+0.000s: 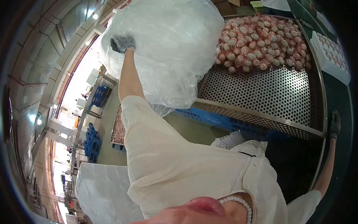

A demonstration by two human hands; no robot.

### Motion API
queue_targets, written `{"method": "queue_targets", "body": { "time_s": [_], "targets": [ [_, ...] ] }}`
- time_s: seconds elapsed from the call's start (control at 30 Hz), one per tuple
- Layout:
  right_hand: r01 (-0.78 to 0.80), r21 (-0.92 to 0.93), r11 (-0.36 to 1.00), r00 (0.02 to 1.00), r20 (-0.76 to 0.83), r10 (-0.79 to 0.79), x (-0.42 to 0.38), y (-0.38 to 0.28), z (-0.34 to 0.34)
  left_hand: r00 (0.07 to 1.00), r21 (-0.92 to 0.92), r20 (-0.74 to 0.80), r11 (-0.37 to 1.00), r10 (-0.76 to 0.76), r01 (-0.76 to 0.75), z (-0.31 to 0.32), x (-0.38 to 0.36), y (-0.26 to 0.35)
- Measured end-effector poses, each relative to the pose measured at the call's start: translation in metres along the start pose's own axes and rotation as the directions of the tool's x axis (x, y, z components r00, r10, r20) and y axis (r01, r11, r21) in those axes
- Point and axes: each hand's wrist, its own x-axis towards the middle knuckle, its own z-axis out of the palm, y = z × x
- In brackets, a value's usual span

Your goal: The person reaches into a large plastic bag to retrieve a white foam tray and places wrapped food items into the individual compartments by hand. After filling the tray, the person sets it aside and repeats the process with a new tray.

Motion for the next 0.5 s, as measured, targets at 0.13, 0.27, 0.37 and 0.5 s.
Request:
{"method": "queue_targets", "body": {
  "time_s": [0.13, 0.27, 0.37, 0.5],
  "targets": [
    [0.047, -0.089, 0.995, 0.999, 0.012, -0.046, 0.003, -0.008, -0.005, 1.0, -0.334, 0.0, 0.942, -0.028, 0.026, -0.032, 0.014, -0.022],
    [0.146, -0.14, 0.979, 0.989, 0.018, -0.145, 0.007, -0.006, -0.006, 0.762, -0.526, 0.582, 0.584, -0.284, 0.619, -0.047, 0.025, -0.037],
    [0.129, -0.192, 0.973, 0.991, -0.006, -0.133, 0.001, -0.015, -0.004, 0.562, -0.408, 0.716, 0.405, -0.414, 0.818, -0.052, 0.029, -0.044],
    [0.0, -0.09, 0.996, 1.0, -0.011, -0.001, 0.003, 0.002, -0.002, 0.581, -0.451, 0.774, 0.426, -0.25, 0.784, -0.039, 0.03, -0.049]
  ]
}}
